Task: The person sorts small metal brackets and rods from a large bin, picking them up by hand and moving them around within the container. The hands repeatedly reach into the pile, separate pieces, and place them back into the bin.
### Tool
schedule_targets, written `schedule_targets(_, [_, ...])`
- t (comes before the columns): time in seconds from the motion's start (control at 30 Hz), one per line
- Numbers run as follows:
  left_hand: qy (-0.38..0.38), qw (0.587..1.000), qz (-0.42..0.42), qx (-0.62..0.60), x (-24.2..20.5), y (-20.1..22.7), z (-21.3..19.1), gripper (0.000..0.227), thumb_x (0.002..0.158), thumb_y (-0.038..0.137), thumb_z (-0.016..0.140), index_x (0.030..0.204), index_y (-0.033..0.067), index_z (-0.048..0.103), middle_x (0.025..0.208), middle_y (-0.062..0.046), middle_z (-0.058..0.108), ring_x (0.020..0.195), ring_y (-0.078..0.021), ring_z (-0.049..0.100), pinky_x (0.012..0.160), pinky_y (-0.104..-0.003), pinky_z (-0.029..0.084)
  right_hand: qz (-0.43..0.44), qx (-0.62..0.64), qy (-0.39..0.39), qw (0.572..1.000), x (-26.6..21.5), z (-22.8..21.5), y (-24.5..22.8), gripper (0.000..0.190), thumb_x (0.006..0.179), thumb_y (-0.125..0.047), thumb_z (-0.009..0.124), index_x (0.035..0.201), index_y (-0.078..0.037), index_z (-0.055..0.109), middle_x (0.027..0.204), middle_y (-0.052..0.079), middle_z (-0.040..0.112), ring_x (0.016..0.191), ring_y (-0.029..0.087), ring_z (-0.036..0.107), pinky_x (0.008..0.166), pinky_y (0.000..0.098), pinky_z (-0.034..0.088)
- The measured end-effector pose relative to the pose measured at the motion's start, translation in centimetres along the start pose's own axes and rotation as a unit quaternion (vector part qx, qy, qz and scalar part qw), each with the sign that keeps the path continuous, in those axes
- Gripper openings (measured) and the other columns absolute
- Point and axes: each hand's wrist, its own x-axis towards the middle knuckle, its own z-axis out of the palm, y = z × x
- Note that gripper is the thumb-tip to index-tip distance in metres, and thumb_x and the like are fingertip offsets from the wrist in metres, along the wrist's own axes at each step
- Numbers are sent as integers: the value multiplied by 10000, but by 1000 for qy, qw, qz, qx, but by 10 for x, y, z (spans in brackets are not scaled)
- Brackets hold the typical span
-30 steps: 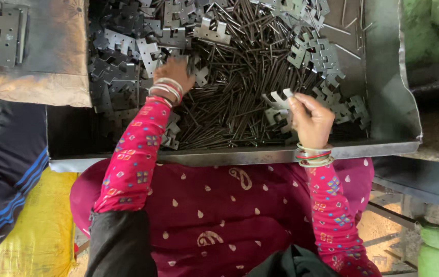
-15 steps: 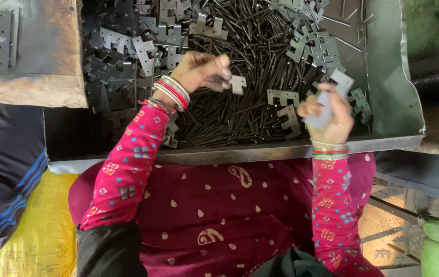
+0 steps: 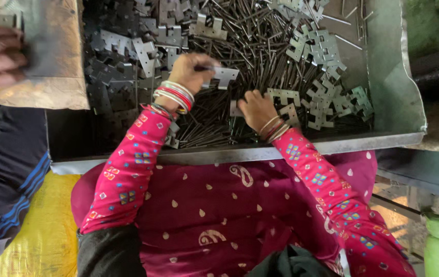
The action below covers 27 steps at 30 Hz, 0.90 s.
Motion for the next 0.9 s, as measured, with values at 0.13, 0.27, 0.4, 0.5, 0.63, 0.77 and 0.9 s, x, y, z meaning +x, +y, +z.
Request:
schedule_targets(0.13, [57, 996, -60, -28, -1, 10, -4, 202, 866, 19, 741, 1048, 78, 805, 914, -64, 800, 718, -137, 703, 662, -288, 582, 46, 79, -22, 996, -7, -1, 13, 285, 794, -223, 677, 1053, -105, 691, 1052, 116, 584, 1054, 334, 583, 806, 486, 500])
schedule_targets(0.27, [93, 995, 20, 29, -2, 14, -4, 202, 827, 47, 795, 1026, 74, 816, 912, -57, 801, 763, -114, 737, 686, -266, 589, 21, -9, -31, 999, -5, 11, 13, 194, 850, -198, 689, 1039, -170, 721, 994, 94, 624, 1023, 310, 605, 791, 493, 515])
schedule_targets(0.4, [79, 978, -116, -157, -1, 12, -1, 206, 847, 82, 753, 1044, 24, 734, 904, -75, 767, 721, -151, 700, 550, -279, 583, 40, 38, -46, 997, -4, 27, 10, 218, 837, -162, 695, 1053, -145, 710, 1010, 108, 647, 1012, 337, 625, 781, 494, 530])
schedule_targets(0.5, [71, 964, -90, -240, -1, 11, -4, 234, 867, 66, 703, 1078, -20, 650, 961, -107, 768, 812, -172, 739, 621, -305, 673, 68, 100, -55, 991, -8, 35, 11, 298, 813, -148, 692, 1106, -94, 699, 1028, 136, 645, 996, 368, 631, 797, 487, 537])
schedule_targets(0.63, [59, 951, -128, -276, 4, 18, 2, 267, 851, 64, 669, 1090, -7, 571, 999, -140, 770, 828, -170, 762, 610, -322, 667, 87, 168, -51, 981, -11, 31, 27, 394, 789, -245, 786, 1109, -44, 676, 1036, 175, 654, 967, 403, 638, 790, 492, 533])
schedule_targets(0.77, [38, 954, -119, -273, -6, 15, 8, 253, 874, 67, 634, 1109, 2, 567, 1024, -162, 782, 798, -179, 745, 604, -325, 637, 154, 326, -111, 926, -7, 28, 16, 355, 873, -276, 840, 1059, -27, 670, 947, 155, 693, 872, 324, 694, 795, 430, 549])
schedule_targets(0.9, [11, 949, -102, -299, 6, 17, 12, 259, 882, 76, 638, 1129, 6, 605, 1032, -145, 778, 886, -172, 782, 631, -336, 676, 121, 584, -74, 799, -5, 3, 15, 234, 909, -141, 814, 1065, -43, 668, 888, 66, 669, 775, 228, 658, 740, 352, 559])
